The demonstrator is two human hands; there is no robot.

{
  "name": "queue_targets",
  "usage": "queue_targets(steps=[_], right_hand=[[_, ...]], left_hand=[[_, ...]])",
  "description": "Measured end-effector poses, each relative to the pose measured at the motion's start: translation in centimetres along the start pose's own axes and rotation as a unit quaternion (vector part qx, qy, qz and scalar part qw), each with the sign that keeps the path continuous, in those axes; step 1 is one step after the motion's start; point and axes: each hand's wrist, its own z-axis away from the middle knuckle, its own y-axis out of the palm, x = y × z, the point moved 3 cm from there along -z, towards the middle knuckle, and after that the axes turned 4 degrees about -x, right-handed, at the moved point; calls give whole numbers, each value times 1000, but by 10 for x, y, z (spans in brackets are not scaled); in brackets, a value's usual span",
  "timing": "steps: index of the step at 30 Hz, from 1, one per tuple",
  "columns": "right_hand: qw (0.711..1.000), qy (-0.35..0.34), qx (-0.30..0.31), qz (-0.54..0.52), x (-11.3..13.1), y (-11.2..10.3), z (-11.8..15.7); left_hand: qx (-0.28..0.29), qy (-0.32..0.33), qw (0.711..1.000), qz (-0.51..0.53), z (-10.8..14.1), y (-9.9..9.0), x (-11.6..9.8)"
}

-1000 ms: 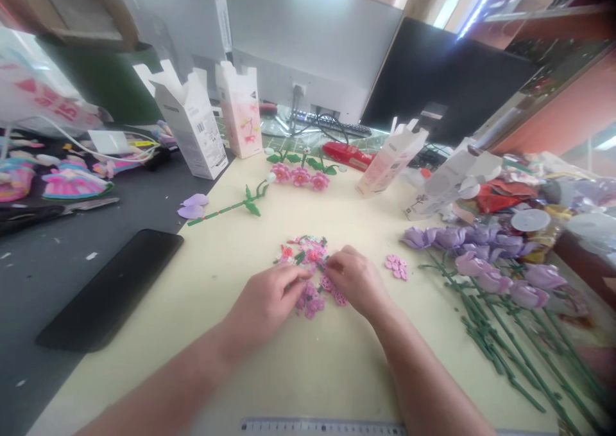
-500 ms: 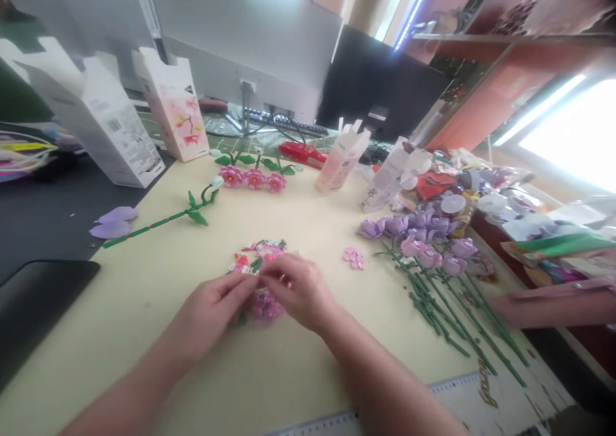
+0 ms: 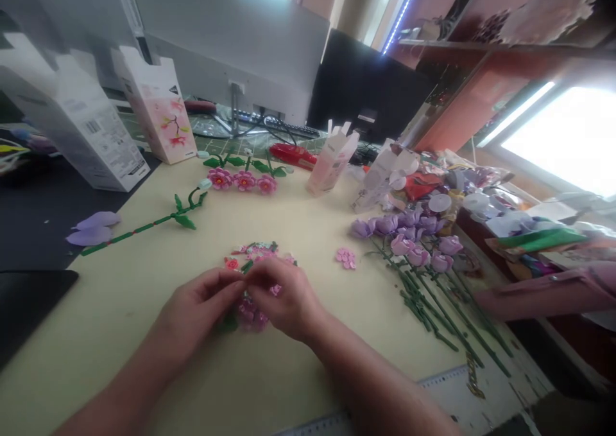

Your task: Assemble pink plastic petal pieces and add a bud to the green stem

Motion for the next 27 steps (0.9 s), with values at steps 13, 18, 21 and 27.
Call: queue_targets(steps=[13,18,21,27], right_hand=[[982,146,-106,-51,-51,-42,-15],[987,132,-80,37,-58,-48,-15],[989,115,-47,79,-58,-45,-14],[984,114,7,133,-55,-46,-14]], left_hand=[[-13,-26,994,107,2,-3,-8],[-12,-27,992,119,4,-2,-9],[-13,-20,992,122,4,-1,-10],[-13,-9,993,120,4,-2,-12]])
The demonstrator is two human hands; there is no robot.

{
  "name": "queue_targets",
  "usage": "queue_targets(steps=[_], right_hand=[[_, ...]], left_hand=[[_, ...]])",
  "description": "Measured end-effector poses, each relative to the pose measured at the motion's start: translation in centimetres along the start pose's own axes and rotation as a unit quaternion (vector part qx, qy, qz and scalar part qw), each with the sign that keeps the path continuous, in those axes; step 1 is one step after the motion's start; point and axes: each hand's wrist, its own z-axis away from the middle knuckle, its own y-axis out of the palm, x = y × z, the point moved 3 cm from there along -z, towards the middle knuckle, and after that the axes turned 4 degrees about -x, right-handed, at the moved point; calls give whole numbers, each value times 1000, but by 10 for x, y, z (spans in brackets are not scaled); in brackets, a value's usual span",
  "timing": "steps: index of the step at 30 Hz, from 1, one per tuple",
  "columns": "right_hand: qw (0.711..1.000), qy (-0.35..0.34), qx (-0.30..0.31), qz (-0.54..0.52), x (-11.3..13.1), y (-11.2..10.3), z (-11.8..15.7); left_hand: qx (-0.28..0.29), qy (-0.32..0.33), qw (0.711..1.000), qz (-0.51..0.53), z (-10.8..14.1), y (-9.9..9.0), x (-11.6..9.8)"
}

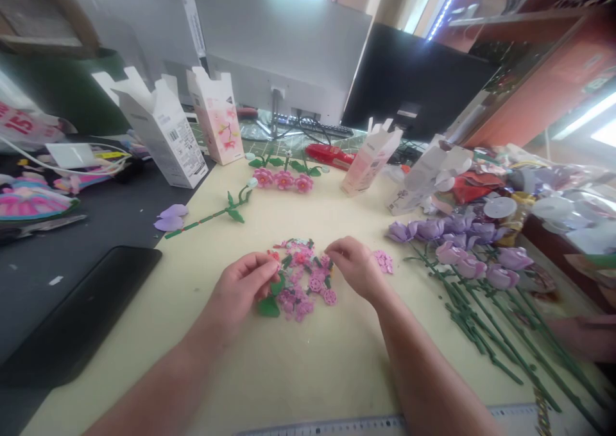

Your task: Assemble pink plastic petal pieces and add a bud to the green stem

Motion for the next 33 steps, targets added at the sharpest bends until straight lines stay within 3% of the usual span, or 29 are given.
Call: queue_targets(steps=[6,18,29,33], right_hand=[[995,-26,67,70,11,11,7],[966,-65,60,243,14,32,7],[952,-74,40,294,13,37,4],[961,-77,-8,264,17,35,4]], left_hand=[[-3,6,1000,-5,0,-1,0],[-16,-18,1000,-9,-5,-2,7],[-16,-12,1000,-12,-6,1,5],[-14,-15,1000,-12,-6,2,5]])
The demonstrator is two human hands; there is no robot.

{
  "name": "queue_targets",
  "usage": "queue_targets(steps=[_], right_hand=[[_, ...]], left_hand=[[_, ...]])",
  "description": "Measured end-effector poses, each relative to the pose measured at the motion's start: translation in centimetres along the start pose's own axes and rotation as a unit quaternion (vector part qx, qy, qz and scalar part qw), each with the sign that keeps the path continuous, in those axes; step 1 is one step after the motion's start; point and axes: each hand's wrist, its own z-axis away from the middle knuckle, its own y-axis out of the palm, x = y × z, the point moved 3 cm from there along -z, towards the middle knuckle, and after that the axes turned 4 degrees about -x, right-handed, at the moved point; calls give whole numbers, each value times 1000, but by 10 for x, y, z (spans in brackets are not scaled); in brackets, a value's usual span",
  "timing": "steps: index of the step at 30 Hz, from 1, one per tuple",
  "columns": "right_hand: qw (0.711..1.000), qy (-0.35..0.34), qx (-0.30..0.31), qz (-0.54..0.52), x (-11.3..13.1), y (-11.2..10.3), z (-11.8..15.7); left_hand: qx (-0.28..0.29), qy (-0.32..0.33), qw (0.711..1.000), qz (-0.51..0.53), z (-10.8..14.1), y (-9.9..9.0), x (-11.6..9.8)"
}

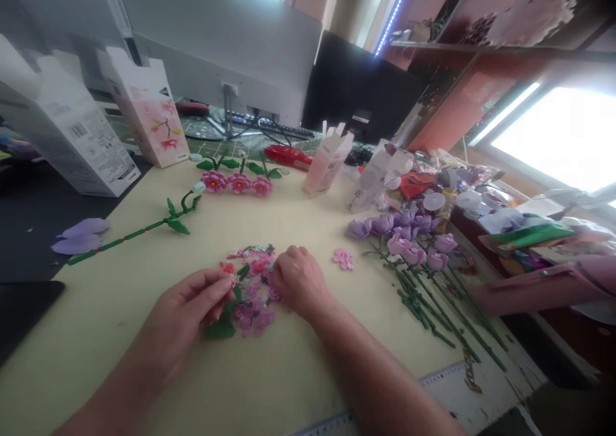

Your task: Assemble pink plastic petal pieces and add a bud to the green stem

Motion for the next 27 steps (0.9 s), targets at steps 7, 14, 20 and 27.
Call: queue_targets(steps=[7,14,20,27], right_hand=[[964,44,-64,-256,11,-15,5],[924,33,-34,-379,21,-19,7],[913,43,-21,-405,24,-20,9],[907,26,-36,-419,25,-21,9]], left_hand=[[3,-6,1000,-9,-4,-4,9],[3,6,999,-32,-5,-6,12],[-1,13,999,-43,-4,-6,9],[2,19,998,-58,-3,-8,11]])
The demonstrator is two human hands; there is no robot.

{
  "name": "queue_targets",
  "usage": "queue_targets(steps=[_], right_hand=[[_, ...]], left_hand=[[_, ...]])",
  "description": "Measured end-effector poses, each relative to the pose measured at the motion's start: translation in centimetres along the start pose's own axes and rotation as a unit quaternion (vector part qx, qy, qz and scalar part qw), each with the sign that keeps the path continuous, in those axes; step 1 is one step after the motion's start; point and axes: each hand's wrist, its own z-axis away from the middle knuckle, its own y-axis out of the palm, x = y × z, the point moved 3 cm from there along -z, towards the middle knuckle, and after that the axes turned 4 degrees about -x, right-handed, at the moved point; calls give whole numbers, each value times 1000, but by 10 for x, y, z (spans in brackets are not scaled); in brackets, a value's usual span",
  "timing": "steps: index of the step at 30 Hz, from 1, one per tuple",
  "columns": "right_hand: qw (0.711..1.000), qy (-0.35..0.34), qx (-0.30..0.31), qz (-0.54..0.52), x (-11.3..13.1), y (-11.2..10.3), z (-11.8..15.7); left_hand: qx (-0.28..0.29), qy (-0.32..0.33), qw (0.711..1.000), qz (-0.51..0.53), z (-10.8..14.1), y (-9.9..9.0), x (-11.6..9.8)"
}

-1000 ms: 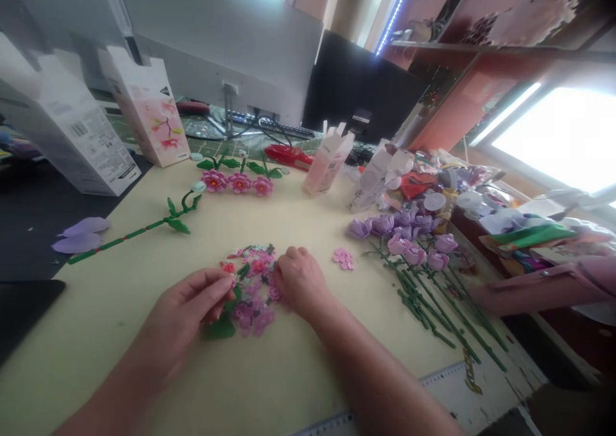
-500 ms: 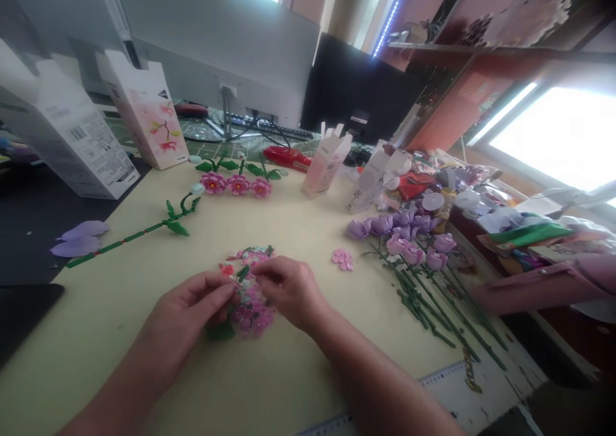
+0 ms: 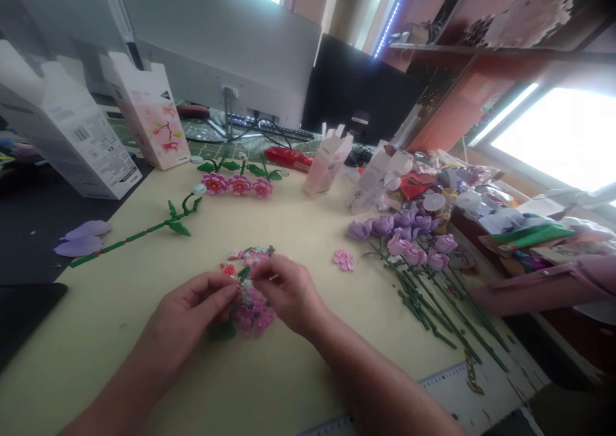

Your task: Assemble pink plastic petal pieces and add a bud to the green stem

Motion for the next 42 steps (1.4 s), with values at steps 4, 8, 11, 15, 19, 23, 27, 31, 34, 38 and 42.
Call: queue_targets(steps=[4,8,11,15,19,23,27,31,34,38,42], right_hand=[[1000,-17,-24,1,-1,0,-1],[999,-23,-34,-13,-2,0,-1],[999,-32,-33,-23,-1,0,-1],[998,-8,-23,-50,-2,1,0],[993,40,-15,-106,-4,3,0],[981,104,-15,-164,-4,3,-1],[963,161,-13,-215,-4,3,0],[956,168,5,-240,-1,6,3],[961,150,14,-231,3,8,6],[975,118,17,-186,6,9,9],[991,70,17,-117,9,7,12]], left_hand=[[-2,-4,1000,6,1,-1,0],[-1,-8,1000,15,0,1,-1],[-4,-7,1000,14,0,2,-1],[-3,-2,1000,3,0,1,-2],[-3,-4,1000,-1,0,1,-3],[-6,-6,1000,16,3,4,-8],[6,-3,999,34,10,9,-17],[11,-15,999,42,15,10,-19],[16,-18,998,51,17,9,-18],[24,-1,999,48,20,10,-18],[13,13,1000,25,22,11,-20]])
